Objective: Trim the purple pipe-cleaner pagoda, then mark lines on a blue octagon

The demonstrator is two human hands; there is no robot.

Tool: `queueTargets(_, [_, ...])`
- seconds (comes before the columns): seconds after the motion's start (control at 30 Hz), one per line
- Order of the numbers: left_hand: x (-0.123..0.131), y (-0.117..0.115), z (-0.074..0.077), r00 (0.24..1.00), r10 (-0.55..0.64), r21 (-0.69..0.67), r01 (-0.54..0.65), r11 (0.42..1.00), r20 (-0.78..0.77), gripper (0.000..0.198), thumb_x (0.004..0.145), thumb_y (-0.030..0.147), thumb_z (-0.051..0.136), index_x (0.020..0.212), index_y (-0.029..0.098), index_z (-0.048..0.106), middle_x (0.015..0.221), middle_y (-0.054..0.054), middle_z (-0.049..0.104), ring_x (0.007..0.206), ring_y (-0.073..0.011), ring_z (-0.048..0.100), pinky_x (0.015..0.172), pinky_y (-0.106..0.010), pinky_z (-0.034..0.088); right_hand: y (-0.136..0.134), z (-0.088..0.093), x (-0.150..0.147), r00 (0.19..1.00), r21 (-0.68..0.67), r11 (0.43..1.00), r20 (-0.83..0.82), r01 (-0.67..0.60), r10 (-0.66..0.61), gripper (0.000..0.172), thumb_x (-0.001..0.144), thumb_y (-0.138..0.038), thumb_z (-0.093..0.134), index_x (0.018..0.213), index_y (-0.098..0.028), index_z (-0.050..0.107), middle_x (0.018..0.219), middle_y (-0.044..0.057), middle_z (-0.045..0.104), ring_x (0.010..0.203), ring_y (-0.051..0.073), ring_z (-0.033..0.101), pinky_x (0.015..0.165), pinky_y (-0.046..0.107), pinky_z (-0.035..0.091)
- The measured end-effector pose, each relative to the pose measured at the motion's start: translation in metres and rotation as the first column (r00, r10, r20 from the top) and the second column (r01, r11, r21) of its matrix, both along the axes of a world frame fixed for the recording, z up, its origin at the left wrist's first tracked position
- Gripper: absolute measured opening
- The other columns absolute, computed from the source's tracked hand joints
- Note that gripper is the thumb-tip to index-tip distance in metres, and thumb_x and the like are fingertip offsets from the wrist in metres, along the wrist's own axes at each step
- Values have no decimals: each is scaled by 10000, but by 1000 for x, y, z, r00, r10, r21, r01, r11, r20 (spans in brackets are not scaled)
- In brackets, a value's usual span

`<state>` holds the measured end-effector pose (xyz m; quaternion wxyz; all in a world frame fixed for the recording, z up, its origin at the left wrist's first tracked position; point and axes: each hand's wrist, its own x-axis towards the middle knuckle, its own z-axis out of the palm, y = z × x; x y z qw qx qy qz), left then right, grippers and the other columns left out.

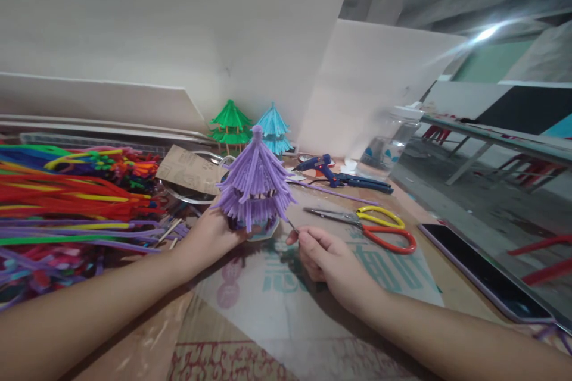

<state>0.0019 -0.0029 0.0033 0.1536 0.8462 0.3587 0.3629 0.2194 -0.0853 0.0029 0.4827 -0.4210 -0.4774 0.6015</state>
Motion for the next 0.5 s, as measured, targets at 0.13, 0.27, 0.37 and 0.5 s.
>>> queueTargets(0.13, [1,0,0,999,-14,15,14,1000,33,405,894,581,575,966,208,713,951,-68,755,1061,-283,680,1013,-427,529,0,0,0,1000,7,1000,2,-9,9,589,667,-718,766,796,-174,578,477,-128,302,438,51,185,402,210,104])
queueTargets(0.27, [0,0,-2,999,26,18,-26,999,33,379,874,565,597,905,203,704,900,-73,756,958,-280,706,951,-415,567,0,-1,1,1000,6,1000,-5,-5,5,573,688,-709,754,788,-172,582,488,-122,294,439,54,189,406,217,104])
queueTargets(0.37, [-1,0,-1,997,73,26,-73,997,9,372,846,569,612,889,211,701,902,-74,759,913,-288,708,957,-438,566,0,-2,1,1000,13,1000,-10,-9,9,554,703,-700,747,768,-176,576,487,-121,279,438,55,178,407,222,94])
queueTargets(0.5, [-1,-1,1,997,79,20,-79,997,-16,368,846,555,599,940,214,704,946,-79,762,959,-299,704,973,-444,561,-1,0,2,1000,19,1000,-20,-9,10,554,700,-699,748,748,-185,549,490,-122,289,439,49,179,408,212,108])
